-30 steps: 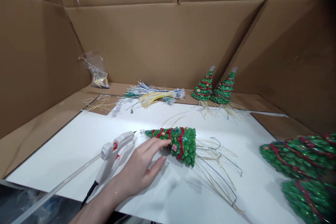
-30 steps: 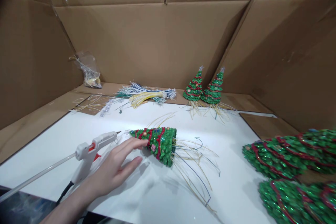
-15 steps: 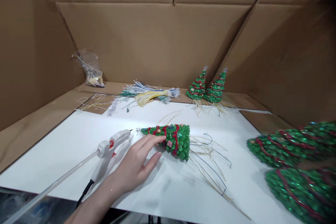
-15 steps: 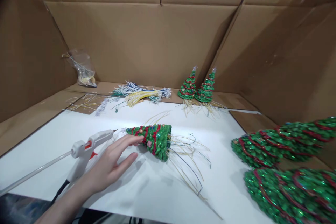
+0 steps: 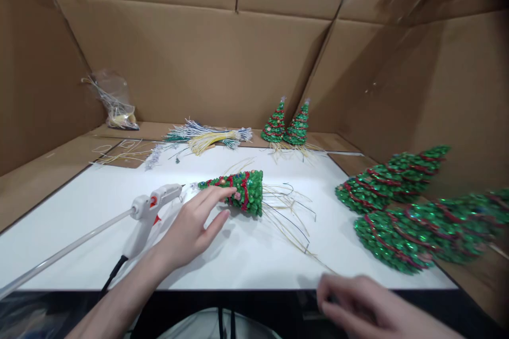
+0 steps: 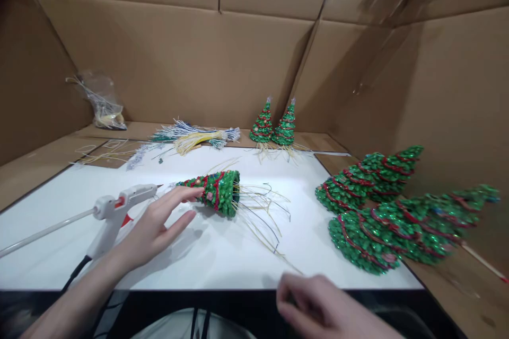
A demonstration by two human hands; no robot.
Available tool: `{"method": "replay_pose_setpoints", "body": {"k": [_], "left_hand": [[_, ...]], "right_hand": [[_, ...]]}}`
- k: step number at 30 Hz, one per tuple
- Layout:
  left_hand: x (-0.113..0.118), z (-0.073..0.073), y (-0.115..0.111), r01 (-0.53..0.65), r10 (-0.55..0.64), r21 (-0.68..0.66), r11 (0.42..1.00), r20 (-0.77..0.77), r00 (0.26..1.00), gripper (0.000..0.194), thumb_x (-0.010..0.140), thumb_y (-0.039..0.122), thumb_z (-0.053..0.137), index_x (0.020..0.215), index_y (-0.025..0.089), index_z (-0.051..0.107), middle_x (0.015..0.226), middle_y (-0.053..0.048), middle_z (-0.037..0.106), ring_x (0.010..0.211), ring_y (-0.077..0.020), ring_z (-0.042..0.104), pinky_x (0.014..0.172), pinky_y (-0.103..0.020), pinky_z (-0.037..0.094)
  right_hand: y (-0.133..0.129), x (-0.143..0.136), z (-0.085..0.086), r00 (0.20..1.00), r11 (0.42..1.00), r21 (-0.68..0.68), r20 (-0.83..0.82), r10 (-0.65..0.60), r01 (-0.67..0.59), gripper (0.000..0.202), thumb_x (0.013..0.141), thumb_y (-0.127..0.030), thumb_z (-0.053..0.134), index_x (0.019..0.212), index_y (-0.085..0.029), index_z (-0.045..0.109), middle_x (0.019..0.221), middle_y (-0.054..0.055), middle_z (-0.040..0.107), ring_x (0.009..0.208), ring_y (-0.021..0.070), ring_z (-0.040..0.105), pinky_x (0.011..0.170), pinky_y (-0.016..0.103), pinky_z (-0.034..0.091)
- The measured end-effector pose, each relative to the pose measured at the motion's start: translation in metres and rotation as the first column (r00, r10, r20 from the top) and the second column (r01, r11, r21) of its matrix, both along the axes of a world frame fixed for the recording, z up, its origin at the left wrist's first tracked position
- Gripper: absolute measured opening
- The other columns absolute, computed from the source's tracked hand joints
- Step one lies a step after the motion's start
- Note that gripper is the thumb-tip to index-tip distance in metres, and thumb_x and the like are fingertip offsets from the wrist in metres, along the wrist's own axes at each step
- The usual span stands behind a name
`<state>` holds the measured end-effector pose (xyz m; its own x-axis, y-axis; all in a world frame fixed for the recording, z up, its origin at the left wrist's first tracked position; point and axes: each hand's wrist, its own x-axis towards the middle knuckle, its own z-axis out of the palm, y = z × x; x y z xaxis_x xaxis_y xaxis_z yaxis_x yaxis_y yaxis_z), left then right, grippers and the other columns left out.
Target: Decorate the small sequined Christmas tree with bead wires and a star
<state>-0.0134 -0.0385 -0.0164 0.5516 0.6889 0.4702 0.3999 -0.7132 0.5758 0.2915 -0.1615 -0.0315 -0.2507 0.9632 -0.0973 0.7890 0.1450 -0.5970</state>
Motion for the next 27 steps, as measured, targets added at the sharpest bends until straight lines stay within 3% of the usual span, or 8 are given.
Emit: {"method": "replay_pose_setpoints", "body": {"k": [1, 3, 6, 12, 16, 23, 27], "left_hand": [[0.0, 0.0, 0.0, -0.002, 0.002, 0.009, 1.0, 0.001, 1.0, 0.033, 0.093, 0.021, 0.045, 0.127, 0.022, 0.047, 0.118, -0.008, 0.059, 0.11, -0.021, 0.054, 0.095, -0.035, 0.043], [0.001, 0.002, -0.001, -0.006, 0.006, 0.014, 1.0, -0.002, 1.0, 0.034, 0.093, 0.021, 0.045, 0.127, 0.022, 0.047, 0.119, -0.008, 0.058, 0.11, -0.0209, 0.054, 0.096, -0.035, 0.043], [0.002, 0.005, 0.0, -0.007, 0.007, 0.004, 1.0, -0.015, 1.0, 0.034, 0.094, 0.022, 0.045, 0.128, 0.022, 0.047, 0.12, -0.008, 0.058, 0.111, -0.0209, 0.053, 0.096, -0.035, 0.042], [0.007, 0.013, 0.006, 0.015, -0.015, -0.011, 1.0, -0.014, 1.0, 0.033, 0.094, 0.022, 0.043, 0.127, 0.023, 0.047, 0.119, -0.008, 0.058, 0.108, -0.0212, 0.054, 0.092, -0.034, 0.045], [0.01, 0.013, 0.009, 0.018, -0.018, -0.008, 1.0, -0.006, 1.0, 0.032, 0.094, 0.022, 0.043, 0.126, 0.022, 0.048, 0.117, -0.009, 0.058, 0.107, -0.0215, 0.054, 0.092, -0.036, 0.044], [0.015, 0.015, 0.01, -0.038, 0.037, 0.042, 0.998, 0.014, 0.999, 0.028, 0.094, 0.019, 0.044, 0.121, 0.022, 0.052, 0.113, -0.007, 0.059, 0.104, -0.0203, 0.055, 0.089, -0.034, 0.045], [0.025, 0.021, 0.009, -0.059, 0.059, 0.063, 0.996, 0.003, 0.998, 0.028, 0.094, 0.019, 0.044, 0.12, 0.021, 0.052, 0.111, -0.007, 0.059, 0.104, -0.0205, 0.054, 0.089, -0.034, 0.044]], "right_hand": [[0.009, -0.001, 0.013, 1.0, 1.0, -0.029, 0.005, -0.001, 0.001, 0.016, 0.085, -0.04, 0.055, 0.09, -0.03, 0.066, 0.058, -0.001, 0.053, 0.05, 0.0128, 0.05, 0.045, 0.023, 0.04], [0.028, -0.009, 0.035, 1.0, 0.999, 0.048, -0.025, 0.001, 0.0, 0.019, 0.086, -0.04, 0.052, 0.089, -0.025, 0.065, 0.054, -0.003, 0.04, 0.048, 0.0115, 0.039, 0.044, 0.023, 0.032], [0.054, -0.025, 0.05, 0.992, 0.983, 0.183, -0.12, 0.037, -0.015, 0.021, 0.088, -0.036, 0.048, 0.083, -0.022, 0.062, 0.054, -0.005, 0.029, 0.048, 0.0105, 0.031, 0.045, 0.023, 0.025], [0.1, -0.048, 0.038, 0.977, 0.926, 0.378, -0.196, 0.083, -0.003, 0.016, 0.087, -0.03, 0.048, 0.087, -0.019, 0.06, 0.054, -0.008, 0.022, 0.046, 0.0089, 0.025, 0.049, 0.023, 0.026], [0.122, -0.055, 0.032, 0.962, 0.906, 0.421, -0.262, 0.073, 0.046, 0.02, 0.088, -0.033, 0.047, 0.088, -0.018, 0.06, 0.054, -0.007, 0.025, 0.047, 0.0088, 0.027, 0.05, 0.023, 0.026], [0.134, -0.057, 0.013, 0.951, 0.885, 0.459, -0.301, 0.072, 0.078, 0.028, 0.088, -0.036, 0.046, 0.07, -0.016, 0.056, 0.05, -0.007, 0.029, 0.046, 0.0085, 0.026, 0.049, 0.024, 0.025], [0.135, -0.051, 0.015, 0.95, 0.869, 0.48, -0.31, 0.038, 0.122, 0.03, 0.088, -0.037, 0.044, 0.069, -0.016, 0.056, 0.051, -0.005, 0.033, 0.048, 0.0091, 0.028, 0.05, 0.024, 0.025]]}}
